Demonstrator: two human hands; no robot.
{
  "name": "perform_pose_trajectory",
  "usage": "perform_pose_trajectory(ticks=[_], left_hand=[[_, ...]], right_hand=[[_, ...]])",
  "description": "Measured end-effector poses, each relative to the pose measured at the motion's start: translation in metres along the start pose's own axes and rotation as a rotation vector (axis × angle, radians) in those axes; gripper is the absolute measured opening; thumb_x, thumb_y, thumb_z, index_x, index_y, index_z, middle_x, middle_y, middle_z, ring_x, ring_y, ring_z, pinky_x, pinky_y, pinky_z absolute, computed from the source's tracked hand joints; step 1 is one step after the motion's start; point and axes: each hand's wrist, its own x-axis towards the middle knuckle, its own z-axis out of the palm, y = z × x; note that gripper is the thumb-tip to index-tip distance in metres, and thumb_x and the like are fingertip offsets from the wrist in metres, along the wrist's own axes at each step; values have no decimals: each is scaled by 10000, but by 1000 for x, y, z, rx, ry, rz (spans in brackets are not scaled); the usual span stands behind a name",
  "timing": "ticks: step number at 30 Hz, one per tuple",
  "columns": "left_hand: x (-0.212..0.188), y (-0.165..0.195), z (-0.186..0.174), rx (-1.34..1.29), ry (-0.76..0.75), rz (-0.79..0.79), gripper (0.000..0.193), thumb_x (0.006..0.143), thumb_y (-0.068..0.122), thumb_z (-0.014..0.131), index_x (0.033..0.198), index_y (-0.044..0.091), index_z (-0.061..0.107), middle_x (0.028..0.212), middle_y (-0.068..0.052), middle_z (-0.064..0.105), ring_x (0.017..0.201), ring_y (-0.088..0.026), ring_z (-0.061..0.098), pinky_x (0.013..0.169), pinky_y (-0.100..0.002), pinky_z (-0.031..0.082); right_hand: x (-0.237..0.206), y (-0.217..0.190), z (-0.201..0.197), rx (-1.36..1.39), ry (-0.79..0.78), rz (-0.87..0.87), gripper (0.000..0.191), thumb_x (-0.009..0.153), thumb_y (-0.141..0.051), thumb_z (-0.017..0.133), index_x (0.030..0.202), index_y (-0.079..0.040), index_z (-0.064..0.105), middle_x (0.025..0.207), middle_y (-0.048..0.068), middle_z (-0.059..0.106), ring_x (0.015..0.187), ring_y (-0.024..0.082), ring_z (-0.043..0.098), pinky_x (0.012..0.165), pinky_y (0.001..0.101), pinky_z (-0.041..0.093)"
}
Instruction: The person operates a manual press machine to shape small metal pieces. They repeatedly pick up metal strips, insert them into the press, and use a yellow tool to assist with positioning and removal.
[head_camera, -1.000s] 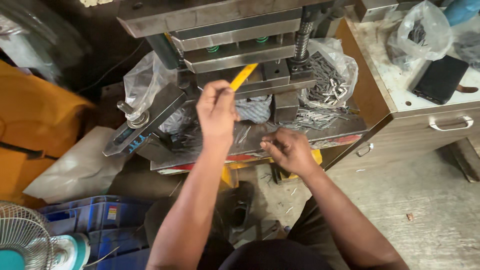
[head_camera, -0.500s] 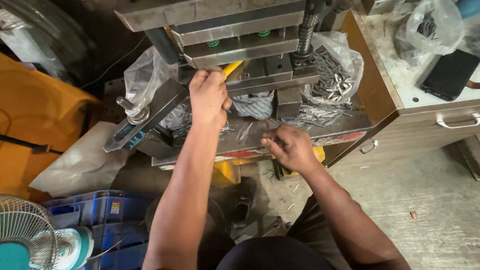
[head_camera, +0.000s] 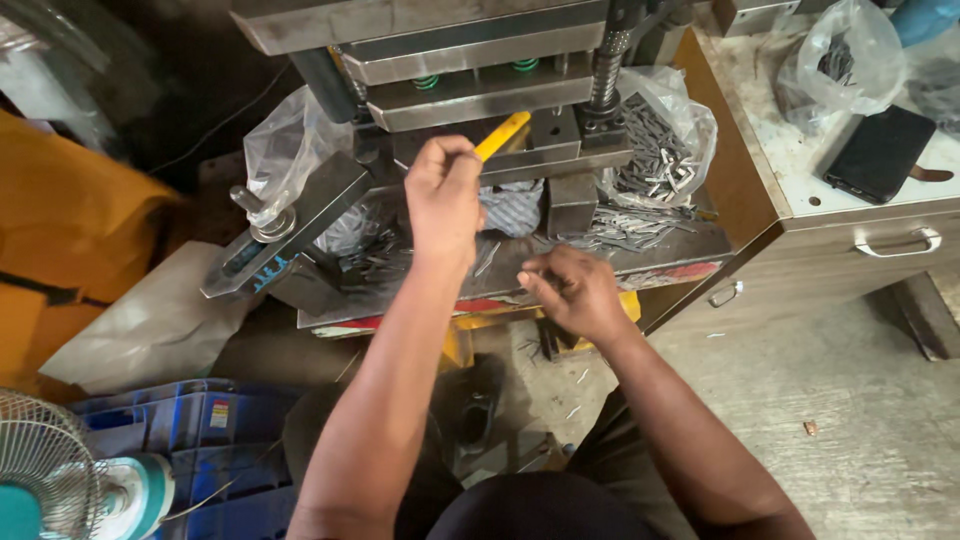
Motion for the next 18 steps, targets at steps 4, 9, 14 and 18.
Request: perform_pose_trajectory(ticks=[4, 9, 14, 18], left_hand=[[-43, 0, -34, 49, -34, 30, 28, 958, 40, 595, 967, 49, 619, 730, 17, 531, 488, -45, 433, 384, -238, 338], [-133, -27, -131, -169, -145, -186, 52, 965, 56, 574, 948, 34, 618, 606, -28, 533, 433, -113, 478, 386, -280, 377], [-183, -96, -196, -281, -51, -586, 61, 901, -1, 614, 948, 37, 600, 565, 1, 442, 405, -95, 399, 361, -292, 329], [-186, -138, -213, -109, -99, -613, 75, 920, 67, 604, 980, 53, 647, 579, -23, 479, 382, -111, 398, 351, -293, 316]], right_hand=[[-3, -1, -2, 25, -53, 136, 185, 870, -200, 814, 902, -30, 746, 772, 101, 672, 590, 219, 643, 546, 336, 494], [27, -37, -35, -114, 97, -97, 182, 925, -199, 788, 1034, -57, 754, 994, 109, 727, 908, 274, 693, 814, 373, 549], [66, 9, -47, -525, -52, -366, 630, 933, -403, 787, 1394, -13, 607, 1472, 191, 594, 1392, 428, 505, 1194, 531, 385], [99, 43, -43, -716, -202, -343, 773, 874, -533, 761, 1438, -29, 601, 1463, 200, 580, 1381, 433, 492, 1184, 578, 342]])
